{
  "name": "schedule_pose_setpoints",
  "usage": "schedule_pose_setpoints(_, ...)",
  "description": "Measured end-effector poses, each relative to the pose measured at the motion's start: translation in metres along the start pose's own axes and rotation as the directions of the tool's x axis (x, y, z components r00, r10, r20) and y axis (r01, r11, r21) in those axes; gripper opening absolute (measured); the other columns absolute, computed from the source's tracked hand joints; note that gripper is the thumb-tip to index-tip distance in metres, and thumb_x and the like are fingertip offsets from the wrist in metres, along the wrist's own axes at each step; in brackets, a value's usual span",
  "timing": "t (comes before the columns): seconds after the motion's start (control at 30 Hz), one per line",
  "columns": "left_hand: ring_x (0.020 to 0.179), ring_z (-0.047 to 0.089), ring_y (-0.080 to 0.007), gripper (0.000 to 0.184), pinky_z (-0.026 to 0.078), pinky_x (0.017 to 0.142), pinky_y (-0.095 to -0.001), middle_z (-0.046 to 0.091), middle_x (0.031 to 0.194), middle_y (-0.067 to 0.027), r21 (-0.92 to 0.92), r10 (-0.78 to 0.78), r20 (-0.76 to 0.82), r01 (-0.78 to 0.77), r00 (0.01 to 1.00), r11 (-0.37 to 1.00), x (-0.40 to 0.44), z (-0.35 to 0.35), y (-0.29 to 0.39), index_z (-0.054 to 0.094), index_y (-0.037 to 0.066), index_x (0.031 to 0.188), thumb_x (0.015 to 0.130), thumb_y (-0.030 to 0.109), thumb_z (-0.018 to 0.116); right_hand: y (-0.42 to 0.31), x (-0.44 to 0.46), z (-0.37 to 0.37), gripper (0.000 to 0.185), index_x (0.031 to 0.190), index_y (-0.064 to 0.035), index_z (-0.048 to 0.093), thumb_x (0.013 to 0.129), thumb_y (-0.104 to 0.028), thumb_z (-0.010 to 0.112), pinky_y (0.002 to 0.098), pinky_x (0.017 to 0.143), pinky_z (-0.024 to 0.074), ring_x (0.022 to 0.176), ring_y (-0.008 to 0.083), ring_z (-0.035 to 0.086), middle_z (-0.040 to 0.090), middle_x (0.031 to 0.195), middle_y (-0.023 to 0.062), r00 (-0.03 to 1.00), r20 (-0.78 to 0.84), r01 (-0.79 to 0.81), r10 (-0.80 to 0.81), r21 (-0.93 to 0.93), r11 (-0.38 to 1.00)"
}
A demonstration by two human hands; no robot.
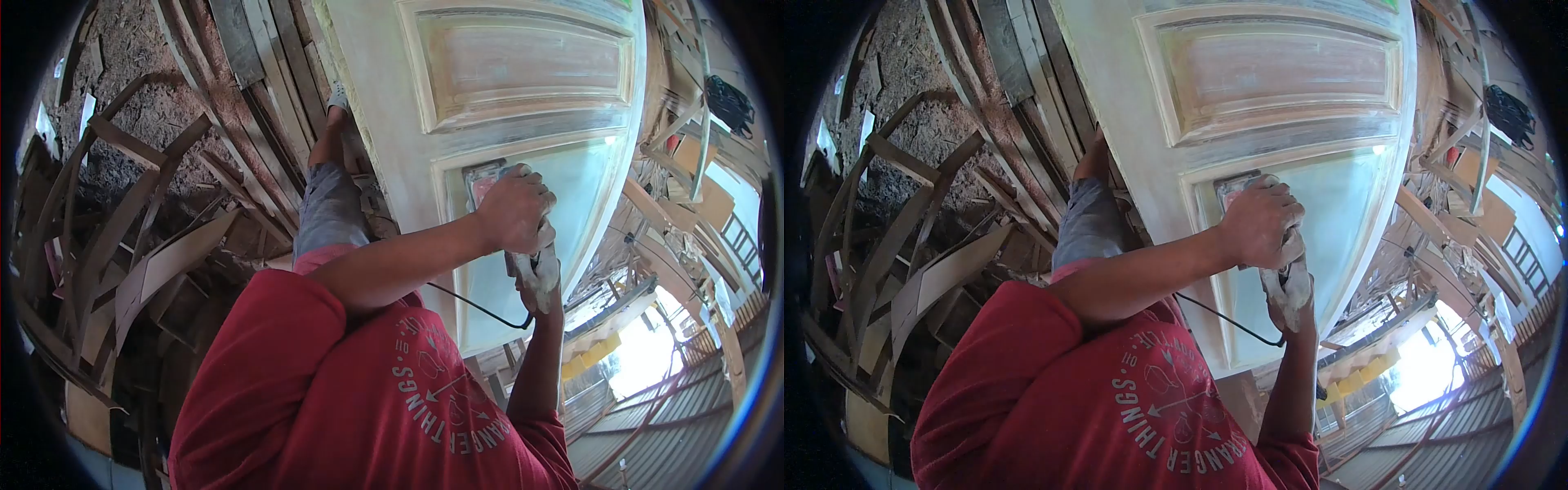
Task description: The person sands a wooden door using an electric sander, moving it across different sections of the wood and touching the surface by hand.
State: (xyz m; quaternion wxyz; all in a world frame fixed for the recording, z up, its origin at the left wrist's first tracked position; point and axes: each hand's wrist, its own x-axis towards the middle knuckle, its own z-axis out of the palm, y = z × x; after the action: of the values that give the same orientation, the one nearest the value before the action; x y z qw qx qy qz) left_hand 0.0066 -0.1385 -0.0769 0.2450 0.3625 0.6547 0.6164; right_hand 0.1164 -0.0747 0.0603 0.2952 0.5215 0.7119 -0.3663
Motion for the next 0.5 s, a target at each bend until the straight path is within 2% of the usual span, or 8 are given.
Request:
schedule_pose_setpoints(0.17,0.088,0.066,-0.0316,0.029,0.049,0.091,-0.0458,0.069,0.082,-0.0109,0.025,-0.049,0.006,0.049,0.999,0.999,-0.003,-0.012,0.002,0.071,0.007,0.084,0.068,0.030,0.076,0.004,0.002,-0.001,0.026,0.119,0.0019,0.062,0.101,-0.014,0.072,0.0424,0.067,0.0537,0.065,0.0320,0.063,0.072,0.081,0.0160,0.988,0.032,0.154,-0.151,-0.109,0.982)
schedule_pose_setpoints(0.27,0.088,0.065,-0.0318,0.029,0.049,0.091,-0.0462,0.068,0.081,-0.0107,0.029,-0.001,-0.027,0.002,1.000,1.000,-0.008,-0.011,0.001,0.071,0.007,0.085,0.069,0.031,0.075,0.018,0.002,0.005,0.029,0.123,0.0025,0.061,0.101,-0.013,0.073,0.0422,0.069,0.0543,0.068,0.0317,0.064,0.074,0.087,0.0167,0.995,0.064,0.087,-0.083,-0.076,0.993)
schedule_pose_setpoints(0.37,0.088,0.065,-0.0319,0.029,0.049,0.091,-0.0472,0.068,0.082,-0.0105,0.045,-0.001,0.041,-0.001,0.999,0.999,-0.010,-0.005,0.003,0.071,0.007,0.086,0.069,0.031,0.075,0.031,0.001,0.009,0.035,0.129,0.0030,0.060,0.101,-0.015,0.072,0.0417,0.072,0.0555,0.071,0.0323,0.066,0.076,0.091,0.0191,0.993,0.054,0.106,-0.105,-0.030,0.994)
schedule_pose_setpoints(0.5,0.088,0.065,-0.0317,0.029,0.048,0.091,-0.0473,0.068,0.082,-0.0107,0.057,-0.001,0.041,-0.001,0.999,0.998,-0.006,0.007,0.007,0.070,0.008,0.085,0.068,0.030,0.076,0.025,-0.001,-0.001,0.045,0.139,0.0020,0.056,0.103,-0.020,0.071,0.0407,0.076,0.0564,0.072,0.0316,0.066,0.076,0.093,0.0199,0.999,0.031,0.010,-0.010,-0.007,1.000)
